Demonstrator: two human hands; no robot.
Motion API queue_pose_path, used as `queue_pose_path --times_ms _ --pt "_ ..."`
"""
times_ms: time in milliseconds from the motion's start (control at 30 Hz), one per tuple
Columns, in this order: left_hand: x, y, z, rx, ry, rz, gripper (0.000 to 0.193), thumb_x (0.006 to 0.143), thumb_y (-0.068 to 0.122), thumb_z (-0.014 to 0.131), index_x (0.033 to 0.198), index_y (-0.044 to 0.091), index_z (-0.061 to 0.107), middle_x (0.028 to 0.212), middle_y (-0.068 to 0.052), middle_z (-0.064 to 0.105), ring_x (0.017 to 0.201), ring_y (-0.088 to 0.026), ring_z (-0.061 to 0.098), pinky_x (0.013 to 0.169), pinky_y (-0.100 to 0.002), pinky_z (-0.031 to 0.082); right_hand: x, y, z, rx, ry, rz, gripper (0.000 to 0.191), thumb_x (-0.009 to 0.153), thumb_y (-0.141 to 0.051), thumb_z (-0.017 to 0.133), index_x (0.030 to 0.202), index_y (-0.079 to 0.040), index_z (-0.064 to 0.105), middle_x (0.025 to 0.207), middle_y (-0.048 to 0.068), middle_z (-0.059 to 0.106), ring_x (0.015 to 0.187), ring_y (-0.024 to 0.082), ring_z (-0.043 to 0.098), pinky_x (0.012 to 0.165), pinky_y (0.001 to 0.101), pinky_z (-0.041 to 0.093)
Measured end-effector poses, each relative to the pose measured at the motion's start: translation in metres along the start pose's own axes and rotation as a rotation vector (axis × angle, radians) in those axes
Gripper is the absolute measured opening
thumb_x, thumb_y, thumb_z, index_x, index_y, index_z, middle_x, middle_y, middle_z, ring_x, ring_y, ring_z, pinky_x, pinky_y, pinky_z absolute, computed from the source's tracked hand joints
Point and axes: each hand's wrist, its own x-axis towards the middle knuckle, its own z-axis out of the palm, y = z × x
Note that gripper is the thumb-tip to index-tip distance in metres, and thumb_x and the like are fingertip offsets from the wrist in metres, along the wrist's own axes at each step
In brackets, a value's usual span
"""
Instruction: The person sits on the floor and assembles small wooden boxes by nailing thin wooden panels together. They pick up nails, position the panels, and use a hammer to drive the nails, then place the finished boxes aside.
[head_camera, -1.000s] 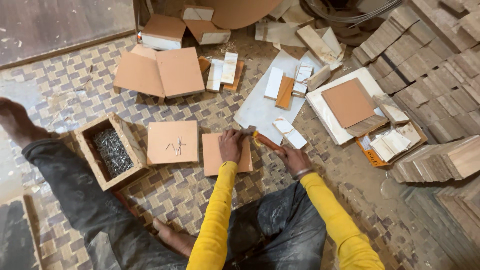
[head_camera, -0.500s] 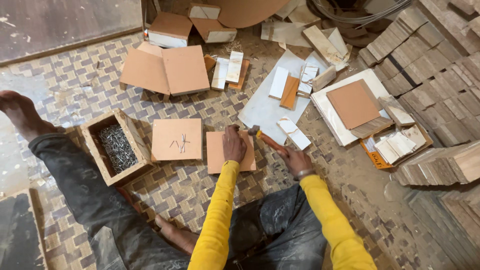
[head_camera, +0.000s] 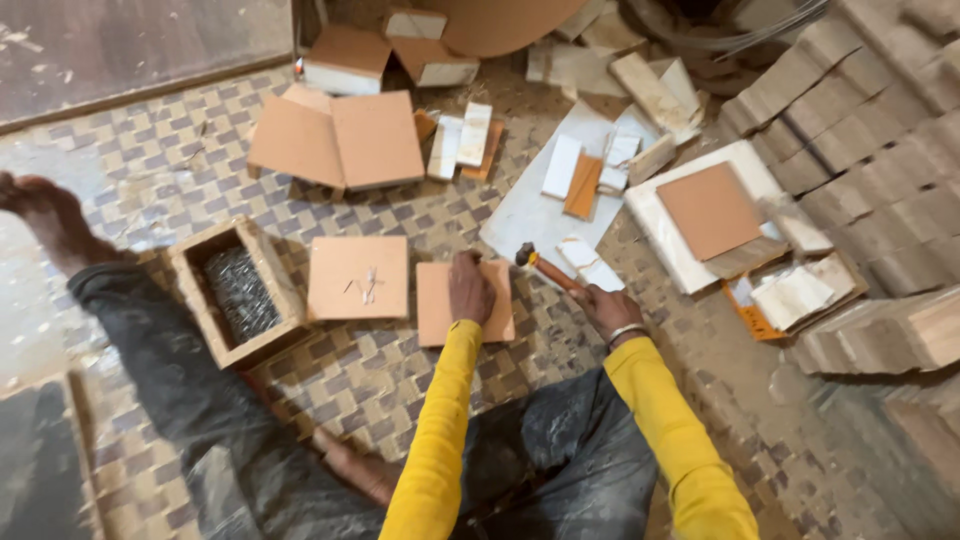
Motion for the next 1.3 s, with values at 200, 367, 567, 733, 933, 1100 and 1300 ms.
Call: queue_pose_path --times_ms 200,367,567,733,933,1100,1300 --pt "0.006 0.004 0.001 0.037 -0.075 -0.037 0.039 0.08 -0.005 0.057 0.118 -0.001 0.049 0.116 -0.018 0.054 0.108 -0.033 0.058 0.097 -0.043 0.045 -0.002 0.003 0.008 0.941 0.422 -0.092 0.052 0.105 -0.058 0.052 0.105 -0.011 0.073 0.079 0.015 0.069 0.066 0.032 0.065 0.06 0.0463 0.048" --pt "0.007 0.005 -0.001 0.032 -0.026 -0.003 0.039 0.079 -0.005 0.057 0.117 0.0 0.052 0.114 -0.017 0.056 0.112 -0.034 0.056 0.099 -0.044 0.043 -0.006 -0.014 0.022 0.394 0.173 -0.054 0.043 0.102 -0.053 0.056 0.102 -0.012 0.072 0.081 0.015 0.07 0.066 0.031 0.066 0.059 0.0445 0.051" --pt "0.002 0.004 -0.002 0.054 -0.031 -0.014 0.041 0.081 0.0 0.059 0.121 0.001 0.053 0.116 -0.018 0.057 0.112 -0.035 0.056 0.099 -0.045 0.043 0.006 -0.004 -0.016 0.357 0.345 -0.122 0.043 0.108 -0.047 0.056 0.096 -0.006 0.066 0.074 0.017 0.067 0.064 0.029 0.064 0.059 0.0426 0.05" --pt "0.007 0.006 -0.004 0.062 -0.047 -0.017 0.039 0.08 -0.003 0.057 0.118 0.002 0.053 0.117 -0.017 0.057 0.111 -0.034 0.057 0.099 -0.044 0.043 0.02 -0.012 -0.009 0.754 0.517 -0.126 0.047 0.108 -0.043 0.044 0.089 -0.005 0.064 0.065 0.011 0.061 0.053 0.022 0.055 0.051 0.0346 0.042" --pt "0.005 0.008 -0.003 -0.009 -0.018 -0.007 0.039 0.081 -0.003 0.057 0.119 0.003 0.053 0.117 -0.017 0.056 0.112 -0.034 0.057 0.098 -0.045 0.043 -0.01 -0.022 0.023 0.389 0.027 0.068 0.045 0.099 -0.047 0.059 0.11 -0.006 0.074 0.088 0.017 0.075 0.069 0.029 0.069 0.065 0.0405 0.054" --pt "0.003 0.008 -0.005 0.033 0.029 0.048 0.041 0.077 -0.001 0.059 0.117 0.003 0.053 0.115 -0.017 0.057 0.112 -0.036 0.056 0.098 -0.045 0.044 -0.022 -0.014 0.018 0.414 0.106 0.023 0.041 0.099 -0.047 0.062 0.111 -0.01 0.075 0.092 0.02 0.074 0.081 0.037 0.071 0.075 0.0476 0.055" --pt "0.008 0.011 -0.005 0.013 -0.001 0.047 0.04 0.077 0.0 0.059 0.116 0.004 0.053 0.114 -0.017 0.057 0.11 -0.037 0.057 0.094 -0.046 0.045 -0.014 -0.023 0.017 0.175 0.003 0.104 0.051 0.095 -0.059 0.059 0.109 -0.013 0.075 0.089 0.021 0.073 0.084 0.041 0.071 0.075 0.0514 0.055"
